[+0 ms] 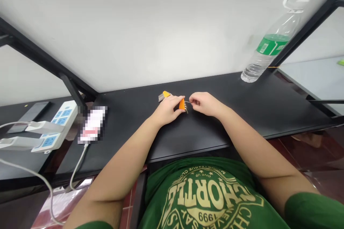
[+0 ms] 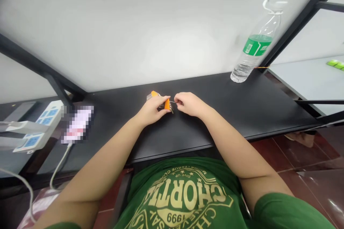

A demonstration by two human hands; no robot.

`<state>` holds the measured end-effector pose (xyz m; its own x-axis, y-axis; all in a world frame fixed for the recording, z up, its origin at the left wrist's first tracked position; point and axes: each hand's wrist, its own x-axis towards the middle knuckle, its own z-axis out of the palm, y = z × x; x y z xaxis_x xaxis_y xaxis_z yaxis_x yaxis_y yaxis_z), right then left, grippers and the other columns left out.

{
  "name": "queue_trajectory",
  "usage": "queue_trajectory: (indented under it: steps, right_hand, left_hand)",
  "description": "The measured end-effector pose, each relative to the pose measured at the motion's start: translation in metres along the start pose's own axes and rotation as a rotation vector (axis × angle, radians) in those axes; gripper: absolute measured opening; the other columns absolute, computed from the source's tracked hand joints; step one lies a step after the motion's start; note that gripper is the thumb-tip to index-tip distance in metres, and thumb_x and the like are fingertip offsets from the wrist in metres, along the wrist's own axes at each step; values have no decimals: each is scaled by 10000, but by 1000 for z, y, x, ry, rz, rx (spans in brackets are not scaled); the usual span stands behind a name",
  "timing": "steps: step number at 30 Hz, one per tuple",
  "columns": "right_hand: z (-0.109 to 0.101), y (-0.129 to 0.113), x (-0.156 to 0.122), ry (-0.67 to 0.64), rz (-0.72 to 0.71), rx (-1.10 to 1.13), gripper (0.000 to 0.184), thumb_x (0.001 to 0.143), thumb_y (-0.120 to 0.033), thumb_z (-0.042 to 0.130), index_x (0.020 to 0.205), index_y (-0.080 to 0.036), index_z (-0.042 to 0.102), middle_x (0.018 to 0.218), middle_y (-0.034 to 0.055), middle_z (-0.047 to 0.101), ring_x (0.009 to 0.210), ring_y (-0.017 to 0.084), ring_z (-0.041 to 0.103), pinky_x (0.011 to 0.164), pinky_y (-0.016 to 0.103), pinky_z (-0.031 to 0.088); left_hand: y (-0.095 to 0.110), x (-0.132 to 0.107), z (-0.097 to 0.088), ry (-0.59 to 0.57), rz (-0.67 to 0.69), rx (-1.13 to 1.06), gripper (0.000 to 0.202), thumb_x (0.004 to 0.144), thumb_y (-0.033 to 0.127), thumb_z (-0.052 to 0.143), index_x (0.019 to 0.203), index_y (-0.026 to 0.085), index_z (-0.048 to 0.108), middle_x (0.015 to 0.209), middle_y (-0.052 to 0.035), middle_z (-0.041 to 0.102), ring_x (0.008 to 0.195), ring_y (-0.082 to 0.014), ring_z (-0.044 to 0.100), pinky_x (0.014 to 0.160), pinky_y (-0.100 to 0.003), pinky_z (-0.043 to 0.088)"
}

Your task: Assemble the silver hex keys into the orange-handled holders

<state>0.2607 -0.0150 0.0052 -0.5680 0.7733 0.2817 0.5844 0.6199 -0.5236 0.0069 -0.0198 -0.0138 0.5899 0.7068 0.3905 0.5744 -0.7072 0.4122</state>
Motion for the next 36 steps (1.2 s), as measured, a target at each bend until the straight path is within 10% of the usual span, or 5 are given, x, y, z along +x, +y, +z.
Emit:
queue_trajectory:
  steps: [28,36]
  right_hand:
    - [8,-7,-6,136,-144,-156,248,1028,-145,515,999,-198,756,1020,92,676,802,192,593,735,322,485]
    - [18,-9,2,205,-90,291,123,899,-136,595,928,-204,693,960,47,641,785,173,599,743,330,505]
  left_hand:
    - [10,2,-7,-80,-30,154,425,965,371,706,1354,203,674,1136,-112,764,1136,-319,670,1070,-504,493]
    - [12,2,-4,-35,-19,98,354,959,449,733,1240,234,729,1132,-91,785,1296,-343,594,1142,-538,411]
